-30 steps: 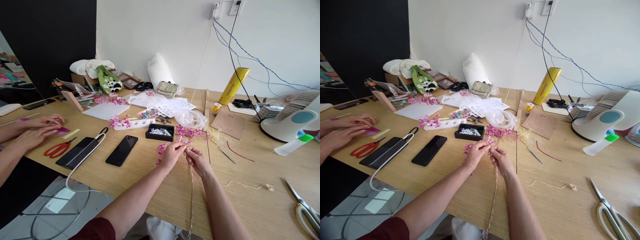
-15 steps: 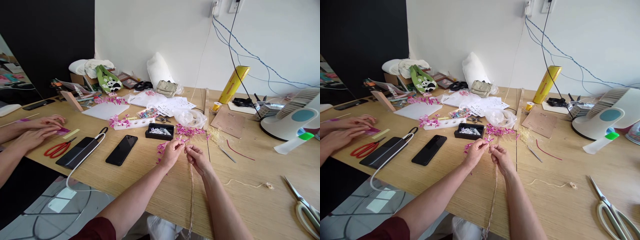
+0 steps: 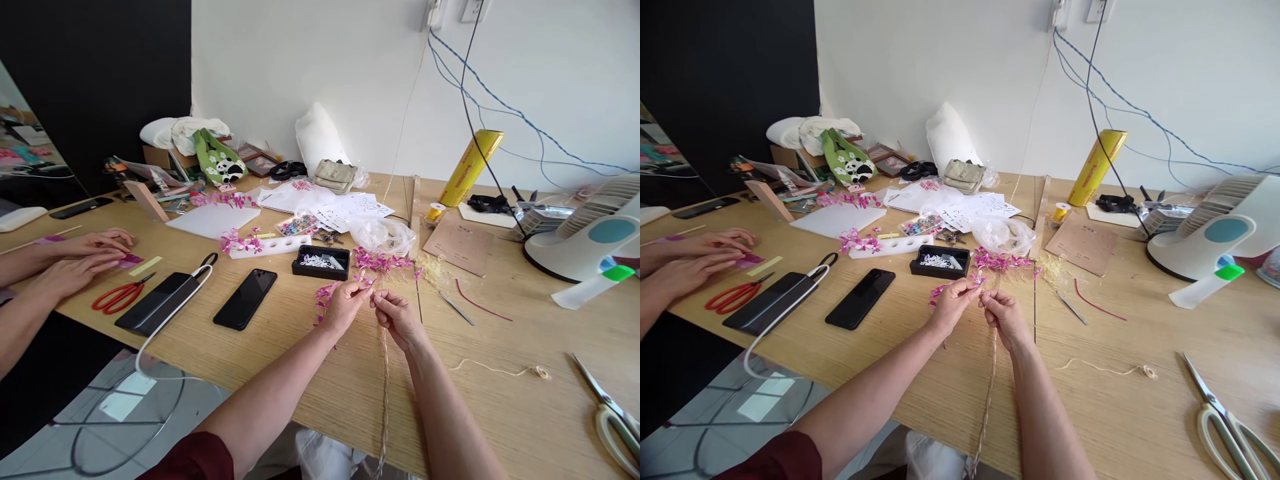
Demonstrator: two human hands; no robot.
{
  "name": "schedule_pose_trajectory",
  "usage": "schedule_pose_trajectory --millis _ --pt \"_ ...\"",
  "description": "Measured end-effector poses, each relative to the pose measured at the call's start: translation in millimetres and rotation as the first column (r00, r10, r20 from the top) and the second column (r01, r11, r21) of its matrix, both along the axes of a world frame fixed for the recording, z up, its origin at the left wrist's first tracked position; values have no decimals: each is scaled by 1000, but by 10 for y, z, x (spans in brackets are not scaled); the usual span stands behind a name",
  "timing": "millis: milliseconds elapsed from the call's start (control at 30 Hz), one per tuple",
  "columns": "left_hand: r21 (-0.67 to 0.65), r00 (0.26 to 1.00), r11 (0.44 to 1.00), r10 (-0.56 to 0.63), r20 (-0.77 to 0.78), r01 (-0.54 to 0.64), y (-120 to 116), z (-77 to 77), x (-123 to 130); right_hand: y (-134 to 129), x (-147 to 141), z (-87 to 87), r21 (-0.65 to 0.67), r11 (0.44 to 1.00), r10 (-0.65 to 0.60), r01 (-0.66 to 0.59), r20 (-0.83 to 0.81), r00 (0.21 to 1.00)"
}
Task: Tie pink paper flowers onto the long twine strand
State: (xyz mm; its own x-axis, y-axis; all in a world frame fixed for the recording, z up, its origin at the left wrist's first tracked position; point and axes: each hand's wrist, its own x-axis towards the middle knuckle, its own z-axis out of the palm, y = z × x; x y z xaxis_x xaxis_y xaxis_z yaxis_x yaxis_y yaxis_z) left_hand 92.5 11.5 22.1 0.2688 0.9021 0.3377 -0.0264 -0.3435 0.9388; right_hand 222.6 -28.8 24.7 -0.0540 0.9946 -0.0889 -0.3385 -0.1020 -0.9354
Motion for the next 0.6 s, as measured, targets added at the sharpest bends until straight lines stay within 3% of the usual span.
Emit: schedule_pose_trajectory --millis 200,600 --pt "-7 992 993 122 7 -122 55 -41 -11 -1 0 7 -32 999 8 -7 38 999" --pt "174 987 979 127 -98 -109 56 -40 -23 -13 9 23 -77 993 87 -89 -38 996"
